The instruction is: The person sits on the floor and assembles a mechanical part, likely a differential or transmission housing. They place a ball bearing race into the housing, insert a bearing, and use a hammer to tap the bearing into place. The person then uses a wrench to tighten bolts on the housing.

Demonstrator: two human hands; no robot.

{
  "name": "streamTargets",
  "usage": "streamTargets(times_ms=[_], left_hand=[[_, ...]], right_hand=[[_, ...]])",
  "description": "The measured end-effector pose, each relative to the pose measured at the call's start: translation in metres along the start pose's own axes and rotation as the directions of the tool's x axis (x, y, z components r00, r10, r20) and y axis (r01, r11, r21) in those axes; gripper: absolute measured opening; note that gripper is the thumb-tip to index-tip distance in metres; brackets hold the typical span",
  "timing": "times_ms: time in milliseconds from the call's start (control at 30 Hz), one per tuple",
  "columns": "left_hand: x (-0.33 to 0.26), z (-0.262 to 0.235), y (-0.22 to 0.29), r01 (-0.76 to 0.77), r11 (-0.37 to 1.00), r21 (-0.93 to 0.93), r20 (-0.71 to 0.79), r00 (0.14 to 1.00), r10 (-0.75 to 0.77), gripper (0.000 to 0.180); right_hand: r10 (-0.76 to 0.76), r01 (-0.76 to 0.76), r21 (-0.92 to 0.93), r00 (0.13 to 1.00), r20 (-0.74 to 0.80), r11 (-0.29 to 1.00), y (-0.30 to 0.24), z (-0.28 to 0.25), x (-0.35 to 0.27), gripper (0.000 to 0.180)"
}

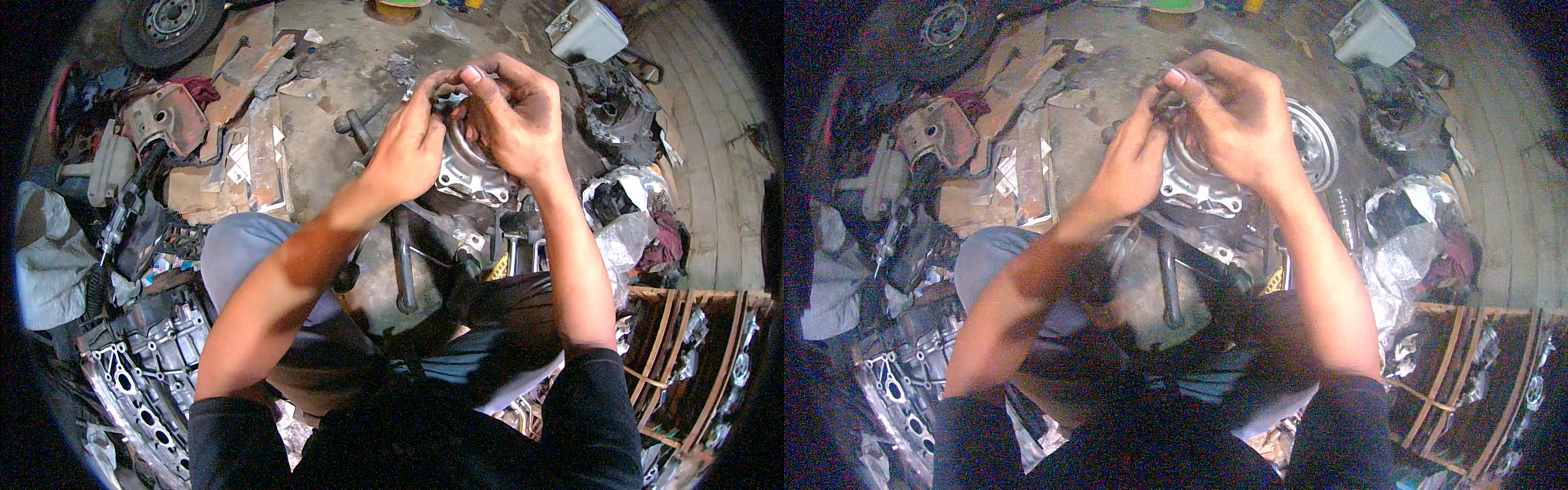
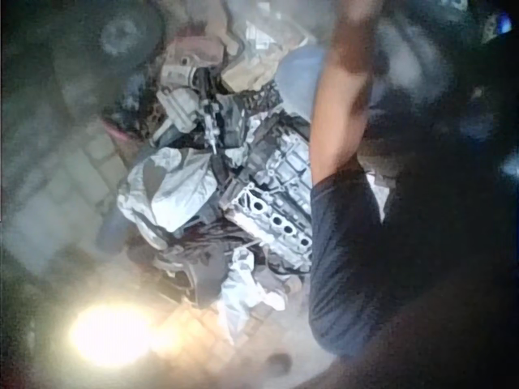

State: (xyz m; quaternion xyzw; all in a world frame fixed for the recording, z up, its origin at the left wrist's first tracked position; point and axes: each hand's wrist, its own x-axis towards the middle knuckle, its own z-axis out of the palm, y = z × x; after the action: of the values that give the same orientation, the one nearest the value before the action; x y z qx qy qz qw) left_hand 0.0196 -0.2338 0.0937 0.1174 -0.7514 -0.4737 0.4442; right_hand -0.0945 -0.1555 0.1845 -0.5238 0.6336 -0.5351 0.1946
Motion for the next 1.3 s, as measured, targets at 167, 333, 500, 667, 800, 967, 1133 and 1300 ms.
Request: streamTargets(times_ms=[167,333,500,667,800,967,1133,1300], left_hand=[[-0.001,0.0,0.004,-0.017,0.999,-0.046,-0.018,1.0,0.017,0.049],[0.002,0.001,0.005,-0.03,0.999,-0.034,-0.012,0.999,0.03,0.052],[0.01,0.0,-0.001,0.024,0.994,-0.104,0.053,0.998,-0.019,0.043],[0.011,-0.001,0.0,0.097,0.992,-0.083,0.077,0.993,-0.091,0.042],[0.012,0.003,-0.001,0.092,0.993,-0.079,0.082,0.993,-0.085,0.046],[0.009,-0.008,-0.004,0.137,0.989,-0.059,0.08,0.988,-0.132,0.046],[0.006,0.003,-0.015,0.137,0.97,0.199,-0.057,0.99,-0.128,0.047],[-0.008,-0.021,-0.037,0.258,0.955,-0.146,-0.193,0.94,-0.283,0.053]], right_hand=[[0.03,-0.03,-0.025,1.0,-0.009,0.999,-0.003,0.002,-0.002,0.02],[0.038,-0.04,0.058,0.999,0.038,0.998,0.0,-0.008,-0.004,0.023],[-0.105,0.144,0.265,0.982,-0.156,0.954,0.01,-0.039,-0.013,0.036],[-0.125,0.163,0.104,0.945,-0.302,0.981,-0.017,-0.094,-0.071,0.042],[-0.049,0.077,0.051,0.909,-0.413,0.996,-0.019,-0.133,-0.115,0.047],[0.168,-0.128,0.109,0.76,-0.628,0.986,0.048,-0.163,-0.195,0.042],[0.224,-0.586,-0.123,0.484,-0.846,0.801,0.249,-0.183,-0.36,0.033],[0.688,-0.91,-0.283,0.415,-0.596,0.303,0.301,-0.096,-0.468,0.037]])
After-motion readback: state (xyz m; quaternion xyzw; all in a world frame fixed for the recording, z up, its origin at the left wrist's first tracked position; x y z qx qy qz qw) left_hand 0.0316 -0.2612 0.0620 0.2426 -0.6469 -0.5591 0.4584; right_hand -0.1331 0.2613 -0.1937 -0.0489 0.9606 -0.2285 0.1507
